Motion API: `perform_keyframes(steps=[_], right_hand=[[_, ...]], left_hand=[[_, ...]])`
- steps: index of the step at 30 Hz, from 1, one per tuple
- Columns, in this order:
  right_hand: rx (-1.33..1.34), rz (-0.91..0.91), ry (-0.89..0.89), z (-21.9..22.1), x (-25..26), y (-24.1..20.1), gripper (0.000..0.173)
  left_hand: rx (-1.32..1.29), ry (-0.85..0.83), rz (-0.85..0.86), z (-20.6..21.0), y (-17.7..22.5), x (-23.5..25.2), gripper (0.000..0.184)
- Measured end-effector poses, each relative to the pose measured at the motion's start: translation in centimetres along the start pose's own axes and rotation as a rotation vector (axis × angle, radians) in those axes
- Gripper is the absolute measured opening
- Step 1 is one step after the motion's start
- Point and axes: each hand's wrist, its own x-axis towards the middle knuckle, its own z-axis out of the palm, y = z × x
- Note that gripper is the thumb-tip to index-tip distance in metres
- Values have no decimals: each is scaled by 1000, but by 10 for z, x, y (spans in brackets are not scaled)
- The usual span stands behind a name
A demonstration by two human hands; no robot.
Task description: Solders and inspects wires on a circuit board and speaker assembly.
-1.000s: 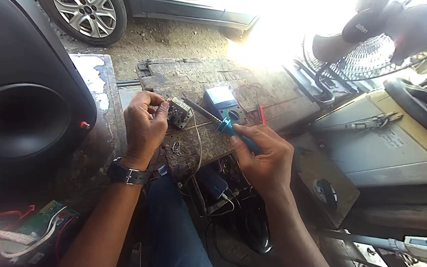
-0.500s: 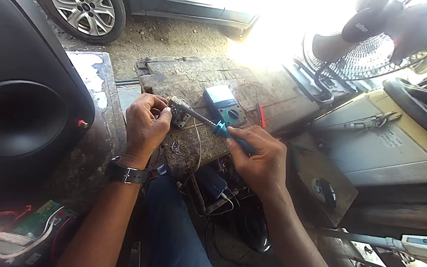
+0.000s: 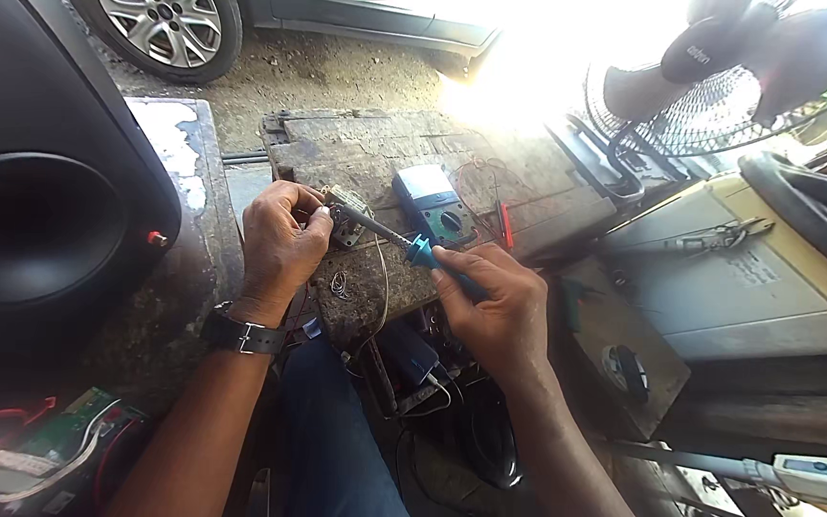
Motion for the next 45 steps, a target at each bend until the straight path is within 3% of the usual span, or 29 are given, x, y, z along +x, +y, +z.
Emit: perform_keyframes(steps=[12,32,39,45], right_hand=[[42,16,93,-5,-2,3,24],[42,17,28,-3,-9,5,24],[43,16,25,-2,-8,6,24],[29,14,19,-1,-7,5,24]], left_hand=[[9,5,-21,1,0,0,12],[-9,33,-78,-1,4,-1,11],[17,-43,90,-3,5,-3,11],[84,-55,68,-3,5,-3,15]])
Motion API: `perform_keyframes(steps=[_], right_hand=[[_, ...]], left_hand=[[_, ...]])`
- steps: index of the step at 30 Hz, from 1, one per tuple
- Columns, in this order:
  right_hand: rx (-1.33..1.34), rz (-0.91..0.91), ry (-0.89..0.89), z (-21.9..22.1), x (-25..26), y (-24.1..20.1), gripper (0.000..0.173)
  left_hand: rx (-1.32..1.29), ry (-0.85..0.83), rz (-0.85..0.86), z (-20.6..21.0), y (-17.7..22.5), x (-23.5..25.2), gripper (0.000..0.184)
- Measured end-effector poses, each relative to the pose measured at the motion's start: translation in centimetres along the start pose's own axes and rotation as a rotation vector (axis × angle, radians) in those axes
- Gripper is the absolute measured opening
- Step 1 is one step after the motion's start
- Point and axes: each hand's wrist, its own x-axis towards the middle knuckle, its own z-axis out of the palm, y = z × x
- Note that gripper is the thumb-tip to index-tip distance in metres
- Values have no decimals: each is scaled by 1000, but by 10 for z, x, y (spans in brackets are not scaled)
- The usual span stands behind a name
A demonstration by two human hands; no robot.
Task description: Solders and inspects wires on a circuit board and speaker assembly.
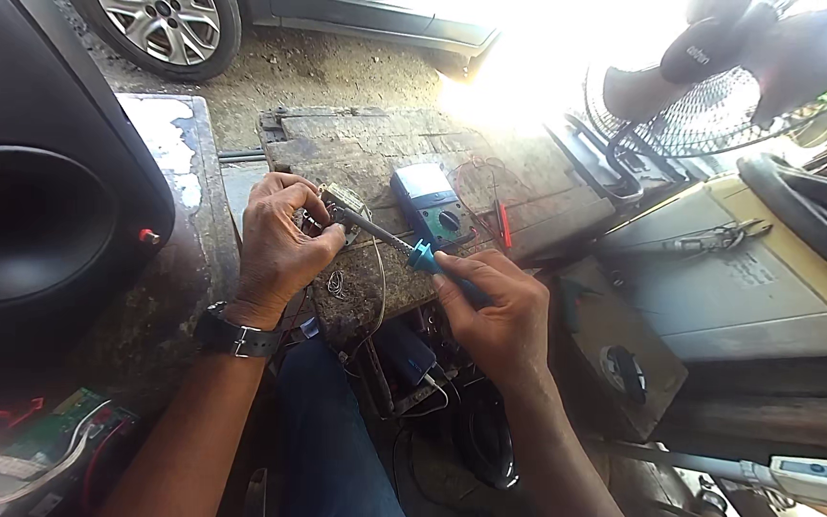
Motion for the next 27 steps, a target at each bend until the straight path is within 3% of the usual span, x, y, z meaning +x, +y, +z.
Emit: perform_keyframes(steps=[27], right_hand=[[13,-8,-7,1,2,2,23]], left_hand=[[27,15,-1,1,0,-2,9]])
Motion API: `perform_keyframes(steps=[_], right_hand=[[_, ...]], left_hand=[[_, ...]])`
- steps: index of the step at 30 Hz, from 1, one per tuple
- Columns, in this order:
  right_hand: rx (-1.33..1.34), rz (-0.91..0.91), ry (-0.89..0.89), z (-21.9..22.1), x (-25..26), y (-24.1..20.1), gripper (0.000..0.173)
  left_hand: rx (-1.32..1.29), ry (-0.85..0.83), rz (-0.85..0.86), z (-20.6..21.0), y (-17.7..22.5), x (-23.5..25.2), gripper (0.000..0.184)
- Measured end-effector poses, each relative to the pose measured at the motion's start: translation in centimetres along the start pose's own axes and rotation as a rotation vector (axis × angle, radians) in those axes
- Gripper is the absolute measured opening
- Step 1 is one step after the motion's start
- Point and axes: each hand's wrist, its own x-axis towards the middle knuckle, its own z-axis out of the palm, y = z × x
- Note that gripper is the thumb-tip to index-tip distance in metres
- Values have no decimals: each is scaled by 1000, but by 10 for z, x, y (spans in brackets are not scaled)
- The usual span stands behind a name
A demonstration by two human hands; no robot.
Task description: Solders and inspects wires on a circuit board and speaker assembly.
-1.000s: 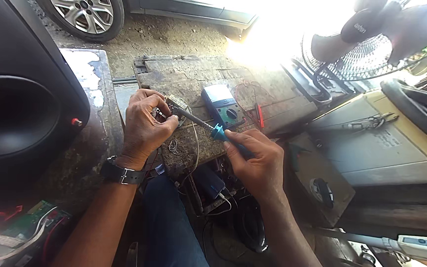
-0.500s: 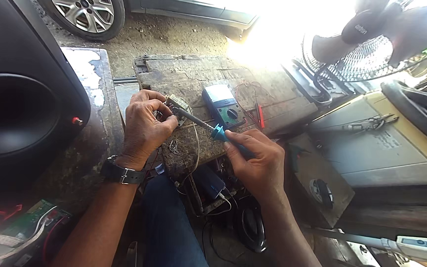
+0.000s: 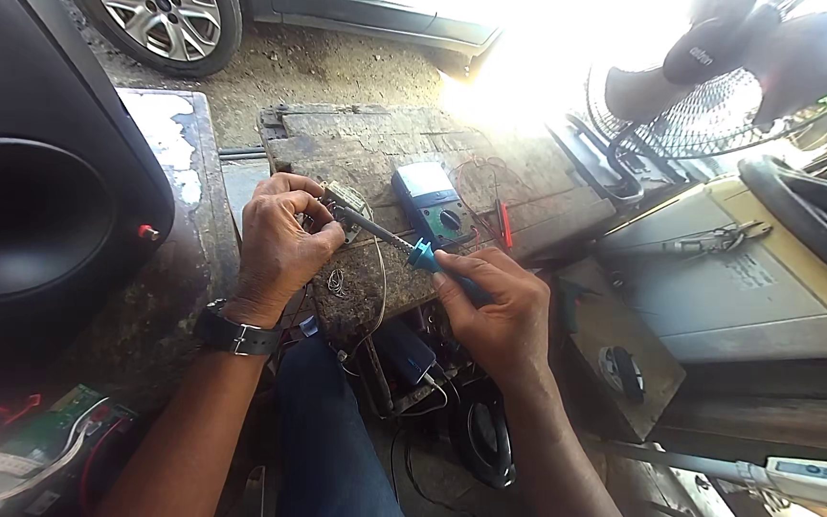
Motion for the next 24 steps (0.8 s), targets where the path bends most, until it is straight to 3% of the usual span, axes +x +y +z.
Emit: perform_keyframes(steps=[24], right_hand=[[25,10,-6,2,-2,2,23]], left_hand=[[-22,-10,0,-1,1,0,8]])
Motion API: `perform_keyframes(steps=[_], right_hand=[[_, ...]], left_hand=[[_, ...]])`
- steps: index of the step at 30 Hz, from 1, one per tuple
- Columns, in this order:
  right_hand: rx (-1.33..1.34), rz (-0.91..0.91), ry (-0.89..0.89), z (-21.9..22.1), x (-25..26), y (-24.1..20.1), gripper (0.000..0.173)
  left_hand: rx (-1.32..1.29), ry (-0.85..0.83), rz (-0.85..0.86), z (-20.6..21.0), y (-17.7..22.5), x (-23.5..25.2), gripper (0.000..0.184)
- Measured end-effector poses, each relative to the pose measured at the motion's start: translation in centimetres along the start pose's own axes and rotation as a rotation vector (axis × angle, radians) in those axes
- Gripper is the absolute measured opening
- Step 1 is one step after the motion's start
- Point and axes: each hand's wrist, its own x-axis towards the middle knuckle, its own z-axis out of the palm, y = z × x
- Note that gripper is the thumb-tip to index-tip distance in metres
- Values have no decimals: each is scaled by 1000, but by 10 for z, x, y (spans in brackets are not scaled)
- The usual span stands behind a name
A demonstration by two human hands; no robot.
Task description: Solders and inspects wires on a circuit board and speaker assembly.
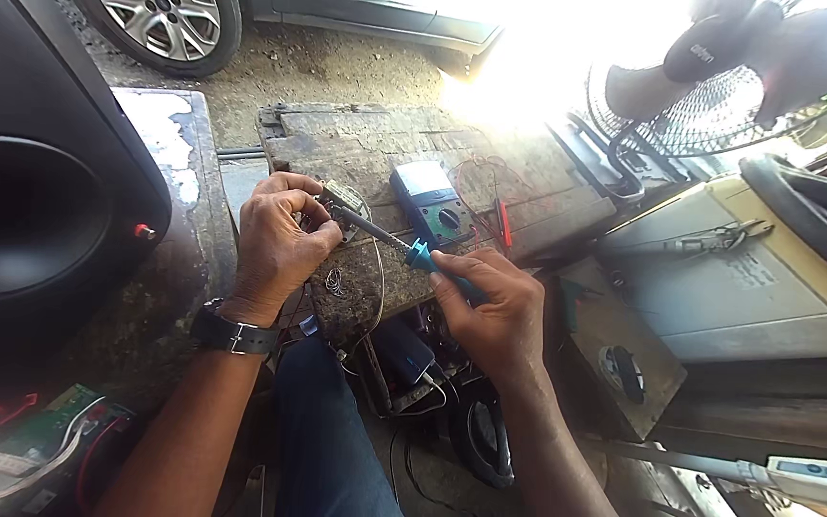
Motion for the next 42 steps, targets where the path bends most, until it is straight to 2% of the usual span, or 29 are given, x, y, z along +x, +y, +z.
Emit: perform_keyframes(steps=[7,42], right_hand=[[7,10,50,0,-2,0,23],[27,13,24,3,-1,2,23]], left_hand=[[-14,3,-12,0,1,0,7],[-85,2,-4,1,-3,0,10]])
